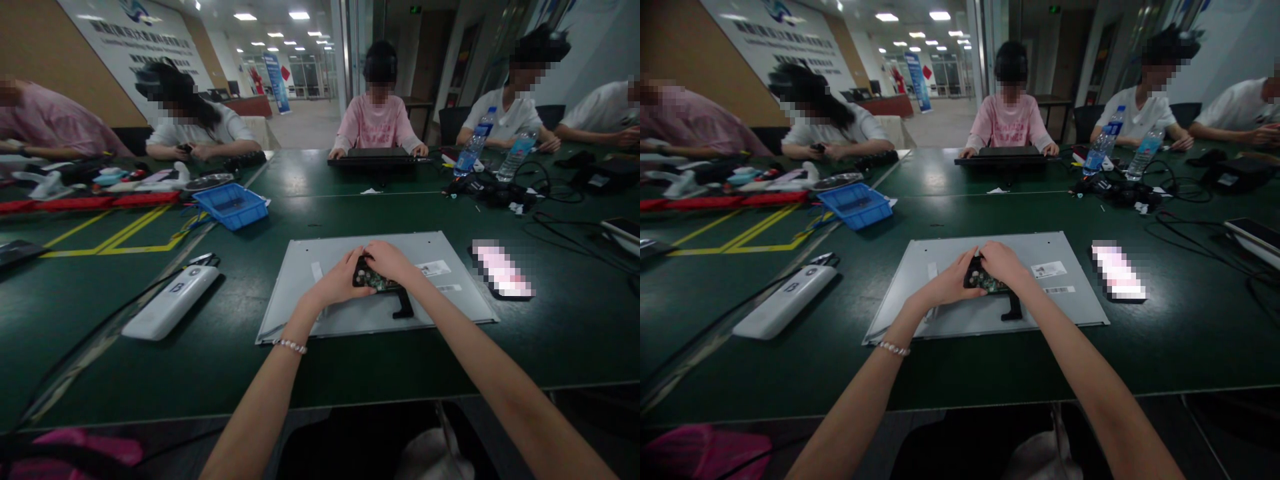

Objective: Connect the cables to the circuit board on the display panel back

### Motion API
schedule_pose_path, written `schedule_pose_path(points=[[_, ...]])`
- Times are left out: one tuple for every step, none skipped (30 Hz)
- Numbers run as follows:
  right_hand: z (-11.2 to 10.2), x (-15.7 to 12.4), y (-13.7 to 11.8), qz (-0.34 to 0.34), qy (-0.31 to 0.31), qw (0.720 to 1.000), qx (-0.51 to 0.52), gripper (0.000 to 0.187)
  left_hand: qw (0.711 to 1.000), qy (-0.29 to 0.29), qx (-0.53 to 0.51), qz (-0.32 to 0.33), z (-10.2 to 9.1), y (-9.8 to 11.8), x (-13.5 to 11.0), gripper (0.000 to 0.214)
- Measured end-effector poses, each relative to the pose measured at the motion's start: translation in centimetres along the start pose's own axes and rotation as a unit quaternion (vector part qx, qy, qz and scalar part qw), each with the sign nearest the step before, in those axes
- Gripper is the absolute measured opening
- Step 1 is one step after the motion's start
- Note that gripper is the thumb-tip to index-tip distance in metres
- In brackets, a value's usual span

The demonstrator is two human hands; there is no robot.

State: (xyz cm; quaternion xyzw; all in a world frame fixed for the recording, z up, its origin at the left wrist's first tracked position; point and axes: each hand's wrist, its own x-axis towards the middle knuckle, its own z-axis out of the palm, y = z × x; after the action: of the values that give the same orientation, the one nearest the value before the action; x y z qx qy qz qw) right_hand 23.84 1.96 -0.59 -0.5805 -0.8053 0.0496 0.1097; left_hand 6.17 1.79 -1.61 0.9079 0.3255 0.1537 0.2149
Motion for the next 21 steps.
schedule_pose_path(points=[[-0.1, 0.0, 0.0, 0.001, 0.002, 1.0, 0.001, 0.024, 1.0, 0.001, 0.001, 0.0, 0.0, 0.0, 0.0, 0.103], [-0.2, 0.0, 0.0, 0.002, 0.008, 1.0, 0.001, 0.025, 1.0, 0.002, 0.002, -0.001, 0.0, 0.0, 0.0, 0.102], [-0.3, -0.1, 0.0, 0.002, 0.014, 1.0, 0.002, 0.025, 1.0, 0.002, 0.003, -0.001, 0.0, 0.0, -0.1, 0.102], [-0.5, -0.2, 0.1, 0.002, 0.021, 1.0, 0.005, 0.026, 1.0, 0.002, 0.005, -0.002, 0.0, 0.1, -0.1, 0.102], [-0.7, -0.4, 0.2, 0.002, 0.026, 1.0, 0.008, 0.027, 1.0, 0.001, 0.008, -0.004, 0.0, 0.1, -0.1, 0.102], [-0.9, -0.6, 0.3, 0.002, 0.031, 0.999, 0.014, 0.028, 1.0, 0.001, 0.011, -0.007, -0.1, 0.2, -0.1, 0.102], [-1.2, -0.9, 0.6, 0.002, 0.035, 0.999, 0.02, 0.029, 1.0, 0.0, 0.015, -0.01, -0.1, 0.2, -0.1, 0.103], [-1.5, -1.2, 1.0, 0.004, 0.041, 0.999, 0.026, 0.029, 1.0, -0.001, 0.017, -0.013, -0.1, 0.2, -0.1, 0.103], [-1.8, -1.6, 1.5, 0.008, 0.046, 0.998, 0.033, 0.03, 1.0, -0.002, 0.018, -0.014, -0.1, 0.3, -0.1, 0.102], [-2.1, -2.1, 2.2, 0.015, 0.051, 0.998, 0.038, 0.03, 1.0, -0.002, 0.017, -0.014, -0.1, 0.3, -0.2, 0.101], [-2.3, -2.6, 3.0, 0.026, 0.055, 0.997, 0.04, 0.03, 1.0, -0.002, 0.015, -0.012, -0.2, 0.3, -0.2, 0.101], [-2.6, -3.2, 3.9, 0.041, 0.054, 0.997, 0.04, 0.029, 1.0, -0.001, 0.012, -0.01, -0.2, 0.3, -0.2, 0.101], [-2.8, -3.9, 4.9, 0.059, 0.053, 0.996, 0.039, 0.029, 1.0, -0.001, 0.011, -0.011, -0.2, 0.3, -0.2, 0.101], [-2.9, -4.6, 5.9, 0.075, 0.047, 0.995, 0.039, 0.028, 1.0, -0.001, 0.01, -0.014, -0.2, 0.3, -0.2, 0.101], [-3.0, -5.4, 6.9, 0.083, 0.036, 0.995, 0.042, 0.028, 1.0, -0.002, 0.01, -0.018, -0.2, 0.3, -0.2, 0.101], [-3.0, -6.2, 7.9, 0.093, 0.029, 0.994, 0.045, 0.028, 1.0, -0.004, 0.011, -0.022, -0.3, 0.3, -0.2, 0.101], [-2.9, -6.9, 8.8, 0.101, 0.024, 0.994, 0.046, 0.029, 1.0, -0.006, 0.011, -0.025, -0.3, 0.3, -0.3, 0.101], [-2.8, -7.6, 9.6, 0.11, 0.021, 0.993, 0.048, 0.031, 1.0, -0.008, 0.011, -0.027, -0.3, 0.3, -0.3, 0.101], [-2.6, -8.2, 10.2, 0.12, 0.016, 0.991, 0.051, 0.033, 1.0, -0.01, 0.01, -0.028, -0.4, 0.3, -0.3, 0.1], [-2.4, -8.8, 10.8, 0.129, 0.012, 0.99, 0.055, 0.035, 0.999, -0.012, 0.009, -0.029, -0.4, 0.4, -0.3, 0.1], [-2.1, -9.3, 11.3, 0.139, 0.01, 0.988, 0.058, 0.036, 0.999, -0.014, 0.008, -0.03, -0.4, 0.4, -0.3, 0.099]])
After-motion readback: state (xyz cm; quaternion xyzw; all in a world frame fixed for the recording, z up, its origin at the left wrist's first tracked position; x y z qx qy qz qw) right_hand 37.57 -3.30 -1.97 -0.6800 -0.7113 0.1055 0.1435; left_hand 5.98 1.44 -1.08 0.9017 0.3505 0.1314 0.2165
